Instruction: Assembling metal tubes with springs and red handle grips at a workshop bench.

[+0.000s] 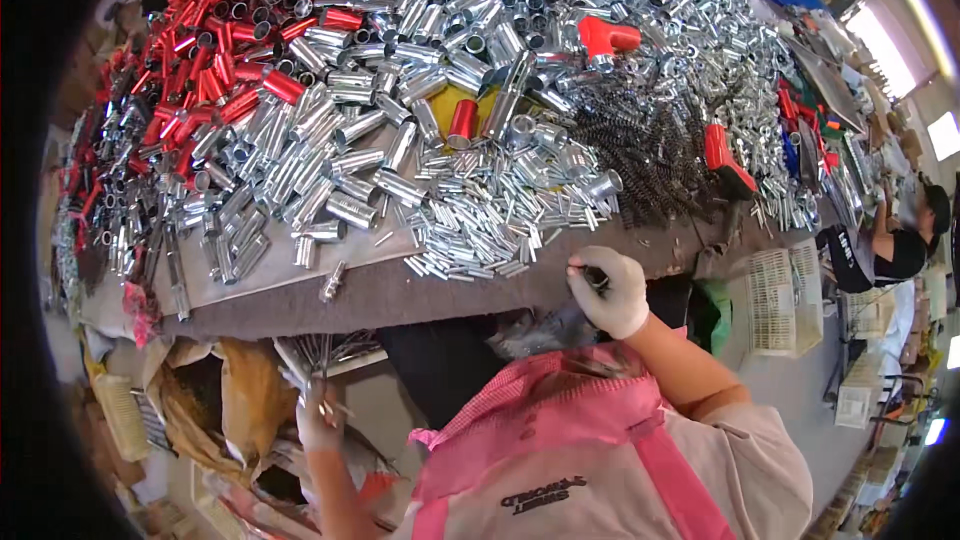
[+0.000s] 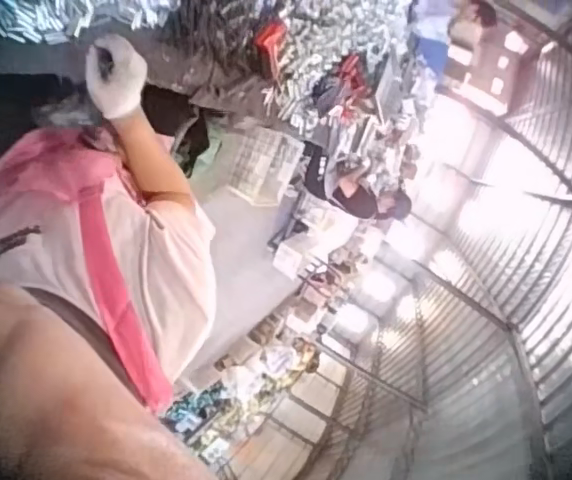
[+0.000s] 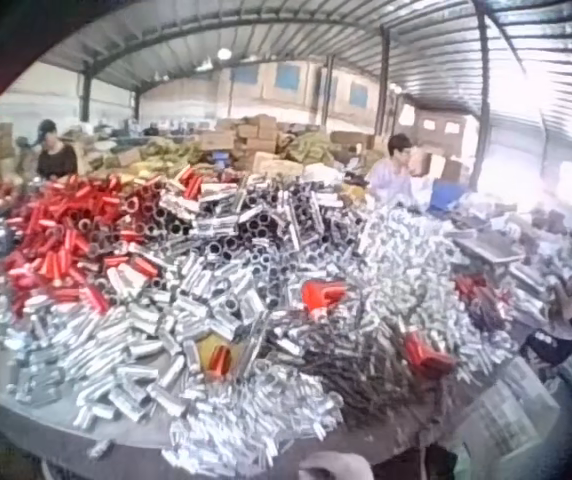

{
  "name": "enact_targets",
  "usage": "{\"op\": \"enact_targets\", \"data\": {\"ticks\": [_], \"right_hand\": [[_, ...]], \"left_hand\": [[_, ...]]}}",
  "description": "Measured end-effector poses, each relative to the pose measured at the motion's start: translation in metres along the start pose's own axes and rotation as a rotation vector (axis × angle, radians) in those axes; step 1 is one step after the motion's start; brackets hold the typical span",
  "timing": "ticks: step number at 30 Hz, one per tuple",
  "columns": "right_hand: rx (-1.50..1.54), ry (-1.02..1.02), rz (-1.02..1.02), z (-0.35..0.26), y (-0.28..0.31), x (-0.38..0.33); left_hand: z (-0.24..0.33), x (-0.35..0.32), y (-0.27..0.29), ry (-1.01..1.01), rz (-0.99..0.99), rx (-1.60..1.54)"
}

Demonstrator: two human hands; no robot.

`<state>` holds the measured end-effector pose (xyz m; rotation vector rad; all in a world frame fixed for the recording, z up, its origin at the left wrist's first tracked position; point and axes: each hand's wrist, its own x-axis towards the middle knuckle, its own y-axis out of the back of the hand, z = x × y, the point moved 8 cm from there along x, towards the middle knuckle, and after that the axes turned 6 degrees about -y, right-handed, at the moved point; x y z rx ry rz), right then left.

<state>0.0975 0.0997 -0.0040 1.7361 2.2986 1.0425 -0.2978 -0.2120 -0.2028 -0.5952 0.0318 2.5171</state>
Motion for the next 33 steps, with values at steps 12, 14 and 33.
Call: {"op": "enact_targets", "data": {"ticks": [12, 14, 33], "right_hand": [[0.892, -0.452, -0.842, -0.082, -0.096, -0.019], [0.776, -0.413, -0.575, -0.073, -0.081, 0.004], [0.137, 0.003, -0.207, -0.036, 0.056, 0.011]], "left_hand": [[0.127, -0.153, -0.234, -0.177, -0.397, 0.021], [0.131, -0.146, -0.287, -0.202, -0.546, 0.053], [0.104, -0.076, -0.386, 0.536, -0.118, -0.964]]}}
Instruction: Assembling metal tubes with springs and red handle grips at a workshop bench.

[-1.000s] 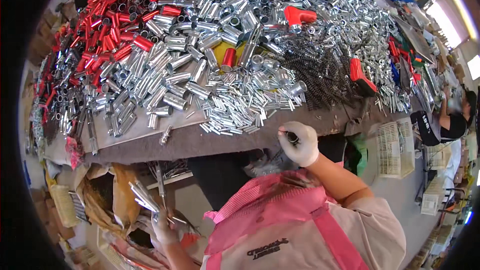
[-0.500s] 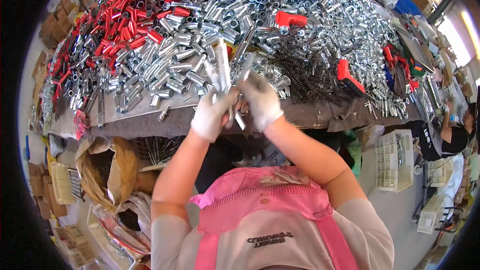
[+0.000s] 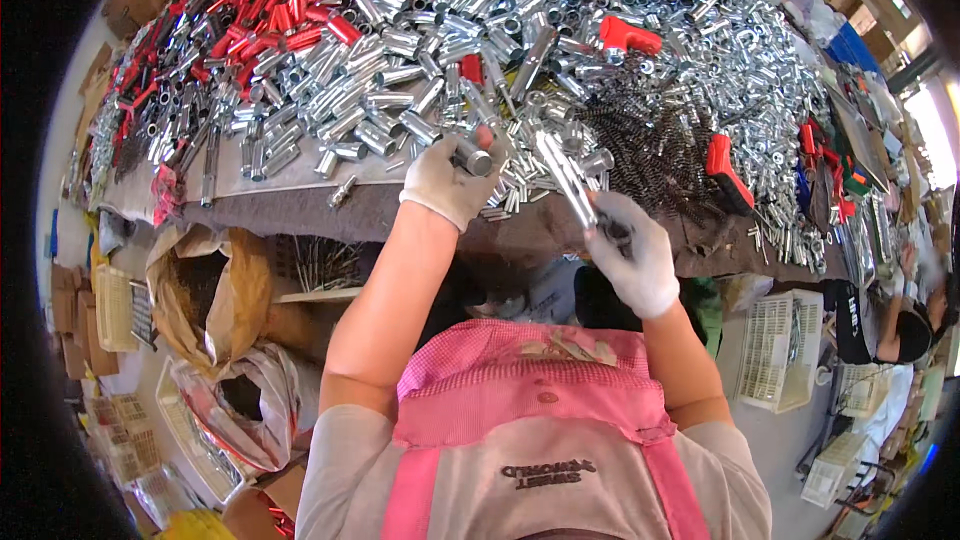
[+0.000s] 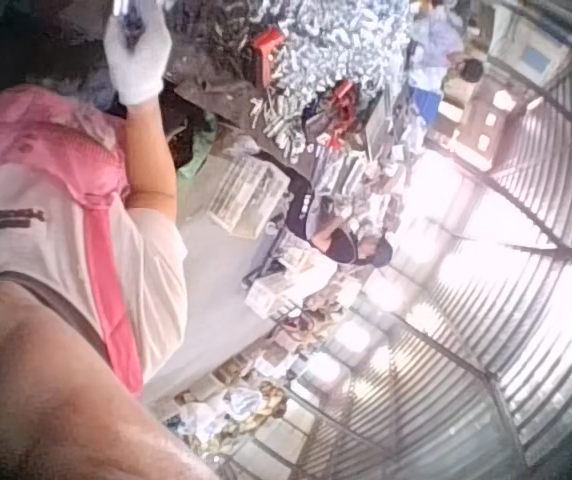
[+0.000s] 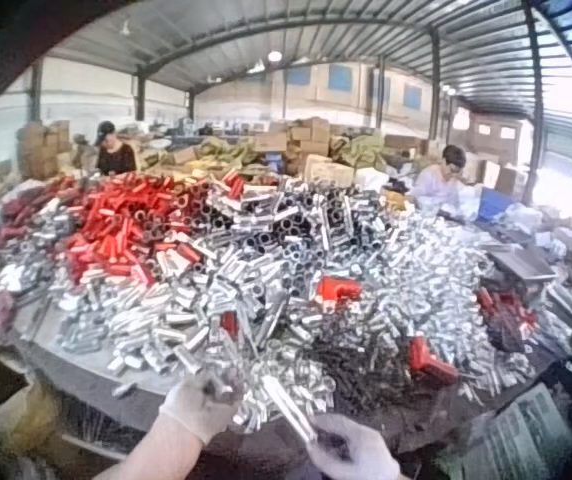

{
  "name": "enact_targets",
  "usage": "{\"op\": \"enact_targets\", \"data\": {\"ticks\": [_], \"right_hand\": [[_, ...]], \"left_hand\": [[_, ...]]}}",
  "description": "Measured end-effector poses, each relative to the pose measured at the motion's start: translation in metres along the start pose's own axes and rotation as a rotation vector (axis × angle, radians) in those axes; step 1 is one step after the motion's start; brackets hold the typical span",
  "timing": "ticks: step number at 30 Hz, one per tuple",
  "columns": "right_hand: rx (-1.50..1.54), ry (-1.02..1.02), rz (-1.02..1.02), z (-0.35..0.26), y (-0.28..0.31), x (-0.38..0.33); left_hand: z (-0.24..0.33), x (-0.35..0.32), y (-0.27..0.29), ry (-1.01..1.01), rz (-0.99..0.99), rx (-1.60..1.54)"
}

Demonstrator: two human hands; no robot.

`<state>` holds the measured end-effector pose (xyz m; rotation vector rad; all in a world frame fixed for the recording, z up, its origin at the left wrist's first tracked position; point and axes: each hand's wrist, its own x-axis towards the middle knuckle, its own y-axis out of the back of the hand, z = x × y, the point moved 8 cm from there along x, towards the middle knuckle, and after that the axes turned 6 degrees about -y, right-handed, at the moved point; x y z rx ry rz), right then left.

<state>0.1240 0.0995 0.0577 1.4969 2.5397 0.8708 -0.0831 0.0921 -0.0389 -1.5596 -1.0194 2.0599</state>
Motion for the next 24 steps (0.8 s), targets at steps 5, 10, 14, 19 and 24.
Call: {"op": "enact_targets", "data": {"ticks": [5, 10, 14, 19, 24], "right_hand": [[-0.017, -0.048, -0.182, -0.011, -0.012, -0.016], [-0.240, 0.234, 0.187, -0.032, -0.014, -0.011], [-0.154, 0.468, 0.411, -0.047, -0.015, -0.021], [-0.183, 0.567, 0.261, -0.064, -0.028, -0.025], [0.188, 0.136, 0.220, -0.029, -0.011, -0.015]], "left_hand": [[-0.006, -0.014, 0.001, -0.162, -0.475, 0.067], [-0.063, -0.068, 0.023, -0.157, -0.547, 0.372], [-0.073, -0.057, 0.037, 0.034, -0.553, -0.041], [-0.070, -0.068, 0.047, 0.166, -0.416, 0.067], [-0.042, -0.074, 0.044, 0.112, -0.486, 0.349]]}}
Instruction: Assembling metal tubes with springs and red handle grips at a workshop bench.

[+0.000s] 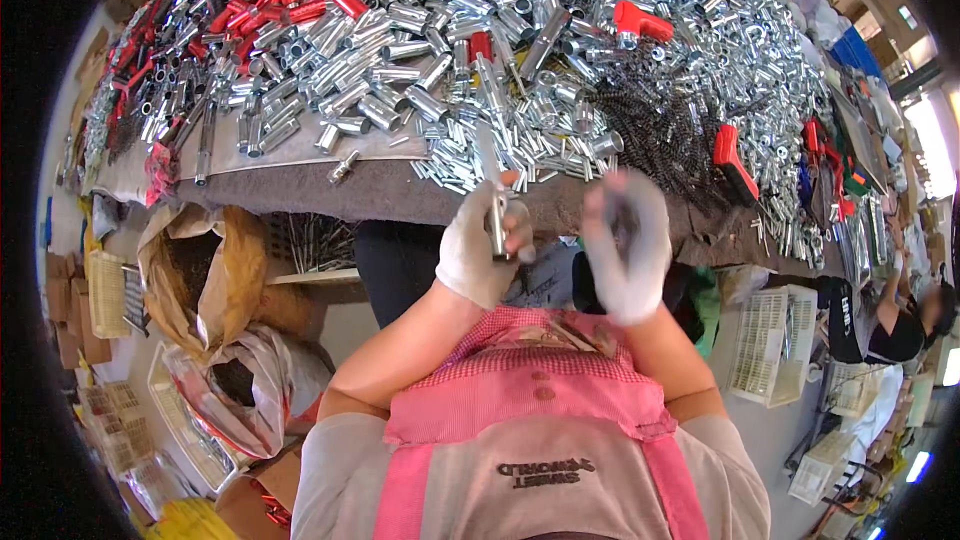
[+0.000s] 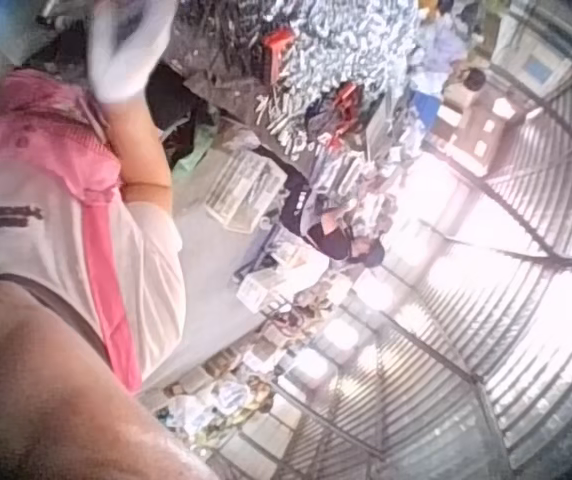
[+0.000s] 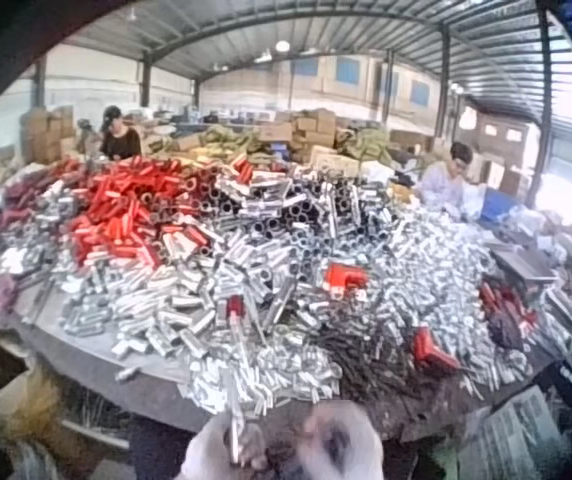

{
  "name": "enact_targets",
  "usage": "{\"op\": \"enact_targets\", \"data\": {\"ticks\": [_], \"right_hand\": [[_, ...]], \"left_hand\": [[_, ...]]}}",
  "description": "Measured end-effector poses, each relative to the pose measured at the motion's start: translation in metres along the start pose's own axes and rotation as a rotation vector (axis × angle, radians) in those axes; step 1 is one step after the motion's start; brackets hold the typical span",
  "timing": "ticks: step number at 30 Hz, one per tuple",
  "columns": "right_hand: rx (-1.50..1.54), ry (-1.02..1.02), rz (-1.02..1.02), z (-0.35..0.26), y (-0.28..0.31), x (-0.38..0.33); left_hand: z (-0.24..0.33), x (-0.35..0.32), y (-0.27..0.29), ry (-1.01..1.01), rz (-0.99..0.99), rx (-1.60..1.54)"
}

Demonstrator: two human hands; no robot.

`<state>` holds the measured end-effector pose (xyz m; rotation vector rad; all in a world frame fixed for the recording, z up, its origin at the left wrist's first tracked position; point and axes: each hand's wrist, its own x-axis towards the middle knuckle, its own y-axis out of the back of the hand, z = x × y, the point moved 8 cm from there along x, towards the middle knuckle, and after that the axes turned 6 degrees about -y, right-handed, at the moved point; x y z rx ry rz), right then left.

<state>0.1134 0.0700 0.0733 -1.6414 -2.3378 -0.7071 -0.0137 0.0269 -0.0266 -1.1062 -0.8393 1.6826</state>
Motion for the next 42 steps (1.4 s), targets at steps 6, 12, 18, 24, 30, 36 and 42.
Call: {"op": "enact_targets", "data": {"ticks": [6, 12, 18, 24, 30, 36, 42], "right_hand": [[0.350, -0.633, -0.335, 0.070, -0.030, 0.021], [0.750, -0.755, -0.021, 0.094, -0.015, 0.018], [1.083, -0.352, 0.221, 0.074, 0.012, 0.047], [0.920, -0.646, 0.053, 0.064, -0.049, 0.001], [0.067, -0.031, -0.347, 0.051, -0.075, 0.026], [-0.657, 0.185, -0.394, 0.067, -0.136, 0.206], [-1.158, 0.288, 0.071, 0.100, -0.140, 0.390]], "left_hand": [[-0.014, -0.023, -0.007, 0.057, -0.105, 0.636], [-0.014, -0.022, -0.004, 0.120, -0.123, 0.427], [-0.012, -0.017, 0.014, 0.118, -0.001, 0.485], [0.001, -0.017, 0.006, 0.129, -0.163, 0.638], [0.051, -0.008, 0.035, -0.096, -0.055, 0.741], [0.124, 0.003, 0.054, -0.661, 0.167, 1.067], [0.137, -0.004, 0.054, -0.947, 0.246, 1.268]]}}
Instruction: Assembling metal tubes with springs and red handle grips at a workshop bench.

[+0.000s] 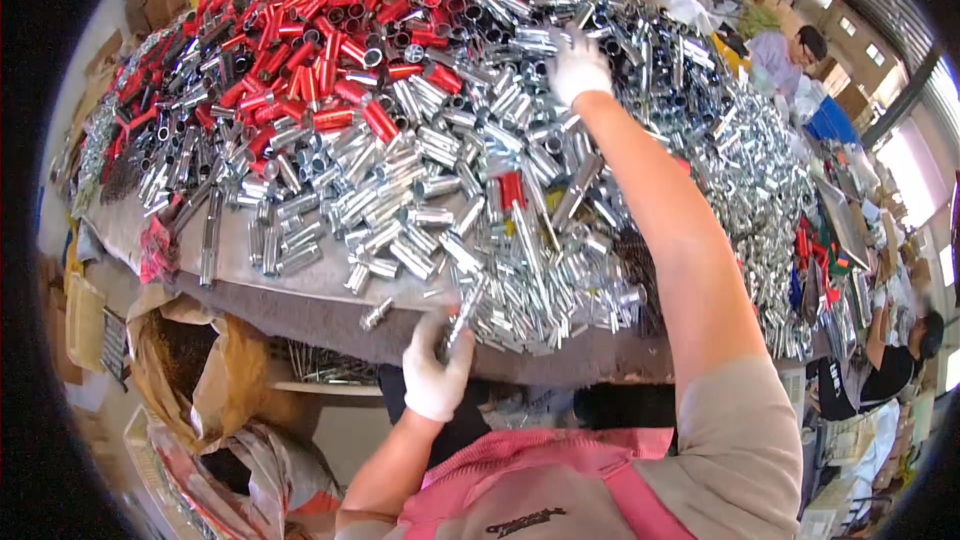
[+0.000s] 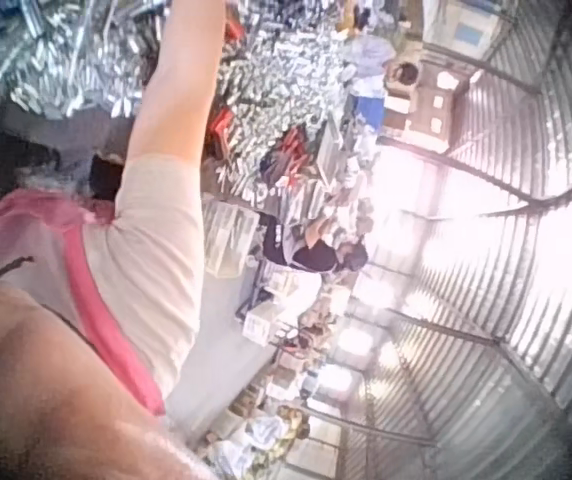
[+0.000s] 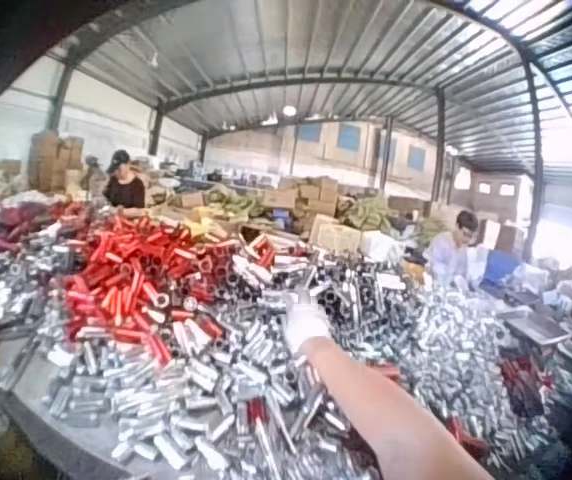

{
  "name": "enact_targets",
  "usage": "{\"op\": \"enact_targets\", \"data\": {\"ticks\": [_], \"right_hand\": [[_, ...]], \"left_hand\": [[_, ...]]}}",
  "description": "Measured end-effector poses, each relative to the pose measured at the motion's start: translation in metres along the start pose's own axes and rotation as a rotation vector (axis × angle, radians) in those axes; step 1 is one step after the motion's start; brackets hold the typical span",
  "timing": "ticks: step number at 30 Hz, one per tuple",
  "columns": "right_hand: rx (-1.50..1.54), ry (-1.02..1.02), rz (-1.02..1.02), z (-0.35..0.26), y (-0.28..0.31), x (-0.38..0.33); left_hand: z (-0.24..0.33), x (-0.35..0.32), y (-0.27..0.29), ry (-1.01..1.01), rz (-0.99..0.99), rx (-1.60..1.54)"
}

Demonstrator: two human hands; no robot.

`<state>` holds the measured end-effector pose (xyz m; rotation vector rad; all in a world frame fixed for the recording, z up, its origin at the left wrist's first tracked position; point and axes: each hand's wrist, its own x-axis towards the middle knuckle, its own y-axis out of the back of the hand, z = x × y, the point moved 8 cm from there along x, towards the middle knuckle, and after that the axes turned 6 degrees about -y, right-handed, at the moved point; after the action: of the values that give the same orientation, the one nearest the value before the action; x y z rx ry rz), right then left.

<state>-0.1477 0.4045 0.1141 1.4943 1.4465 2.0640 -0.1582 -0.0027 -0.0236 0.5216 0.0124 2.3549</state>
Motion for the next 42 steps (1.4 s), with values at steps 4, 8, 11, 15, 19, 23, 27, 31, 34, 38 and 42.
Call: {"op": "enact_targets", "data": {"ticks": [4, 8, 11, 15, 19, 23, 27, 31, 34, 38, 42], "right_hand": [[-0.162, 0.109, -0.157, 0.005, -0.023, 0.036], [0.039, -0.178, -0.359, 0.017, -0.033, 0.029], [0.111, -0.231, -0.443, 0.034, -0.033, 0.018], [0.367, -0.213, -0.757, 0.047, -0.027, -0.017], [0.678, -0.438, -0.808, 0.085, -0.006, -0.072], [0.494, -0.175, -0.410, 0.097, 0.041, -0.093], [0.749, -0.213, -0.516, 0.060, 0.137, -0.163], [0.979, -0.387, -0.743, 0.090, 0.160, -0.240], [1.093, -0.381, -0.904, 0.091, 0.154, -0.284], [1.308, -0.482, -0.980, 0.068, 0.152, -0.323], [1.282, -0.323, -1.192, 0.022, 0.150, -0.364]], "left_hand": [[0.006, 0.002, -0.002, 0.053, -0.041, 0.007], [0.000, -0.002, -0.002, 0.037, -0.028, -0.012], [-0.010, -0.001, -0.005, 0.118, -0.056, -0.058], [-0.011, -0.002, -0.016, 0.416, -0.185, -0.357], [-0.004, -0.009, -0.029, 0.517, -0.313, -0.631], [-0.004, -0.022, -0.049, 0.759, -0.300, -0.761], [-0.009, -0.031, -0.047, 0.755, -0.307, -0.764], [0.008, -0.032, -0.054, 0.745, -0.448, -0.785], [0.023, -0.047, -0.069, 0.741, -0.708, -0.683], [0.032, -0.068, -0.084, 0.709, -0.926, -0.563], [0.048, -0.084, -0.093, 0.663, -1.016, -0.682]]}}
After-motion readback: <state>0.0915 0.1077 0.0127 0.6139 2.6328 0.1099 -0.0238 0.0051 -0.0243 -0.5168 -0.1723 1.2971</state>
